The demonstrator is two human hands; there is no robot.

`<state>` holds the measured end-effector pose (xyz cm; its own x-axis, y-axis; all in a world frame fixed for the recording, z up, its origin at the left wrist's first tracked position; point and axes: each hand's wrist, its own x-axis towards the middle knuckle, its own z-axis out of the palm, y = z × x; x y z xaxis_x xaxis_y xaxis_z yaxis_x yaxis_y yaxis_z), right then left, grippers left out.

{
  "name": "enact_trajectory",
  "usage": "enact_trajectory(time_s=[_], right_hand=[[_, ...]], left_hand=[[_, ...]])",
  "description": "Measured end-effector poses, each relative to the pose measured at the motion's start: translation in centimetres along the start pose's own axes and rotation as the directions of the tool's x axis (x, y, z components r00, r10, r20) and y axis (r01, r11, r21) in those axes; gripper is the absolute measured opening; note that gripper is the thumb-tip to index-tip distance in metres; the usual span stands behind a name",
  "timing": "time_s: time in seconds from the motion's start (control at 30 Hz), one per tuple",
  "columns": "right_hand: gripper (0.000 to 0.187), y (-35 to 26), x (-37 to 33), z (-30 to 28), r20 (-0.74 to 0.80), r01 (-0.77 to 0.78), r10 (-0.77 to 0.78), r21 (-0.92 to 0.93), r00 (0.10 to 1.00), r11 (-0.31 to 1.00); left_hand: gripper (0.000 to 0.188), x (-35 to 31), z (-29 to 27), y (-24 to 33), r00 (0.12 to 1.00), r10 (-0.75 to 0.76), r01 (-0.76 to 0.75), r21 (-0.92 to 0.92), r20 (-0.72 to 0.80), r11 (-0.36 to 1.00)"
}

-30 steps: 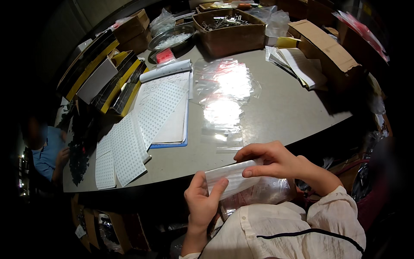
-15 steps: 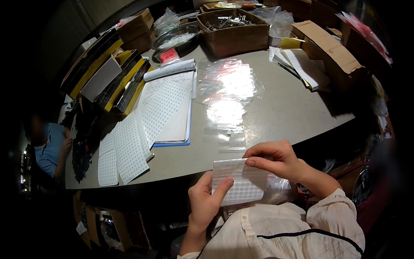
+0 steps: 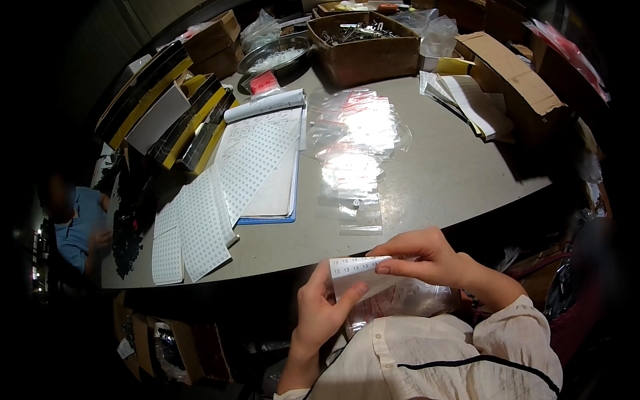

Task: The person places small white rectangular items into clear plastic bags one by one. They handle the items and bags with both hands, folding the items and inserting them into the packaging on a cluttered table.

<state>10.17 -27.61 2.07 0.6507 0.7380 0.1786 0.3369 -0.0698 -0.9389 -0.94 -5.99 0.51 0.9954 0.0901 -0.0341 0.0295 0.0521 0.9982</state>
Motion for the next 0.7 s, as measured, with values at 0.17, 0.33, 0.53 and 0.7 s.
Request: enact_trajectory(time_s=[0.17,0.33,0.53,0.7], right_hand=[[0.023,-0.1,-0.6,0.0,0.023,0.157,-0.155,-0.177,0.988,0.972],[0.024,-0.1,-0.5,0.2,0.025,0.181,-0.179,-0.179,0.984,0.967],[0.022,0.0,-0.7,-0.2,0.063,0.181,-0.173,-0.186,0.983,0.966],[0.020,-0.3,-0.4,-0.4,0.088,0.023,-0.003,-0.226,0.996,0.974]], left_hand=[[0.029,0.5,0.0,1.7,1.000,0.004,-0.002,-0.087,0.030,0.996],[0.018,0.0,-0.5,0.6,1.000,-0.021,0.017,-0.211,-0.016,0.977],[0.009,-0.4,0.1,0.2,0.973,0.108,-0.121,-0.048,-0.204,0.992],[0.010,-0.2,0.8,0.5,0.951,0.179,-0.157,0.105,-0.253,0.982]])
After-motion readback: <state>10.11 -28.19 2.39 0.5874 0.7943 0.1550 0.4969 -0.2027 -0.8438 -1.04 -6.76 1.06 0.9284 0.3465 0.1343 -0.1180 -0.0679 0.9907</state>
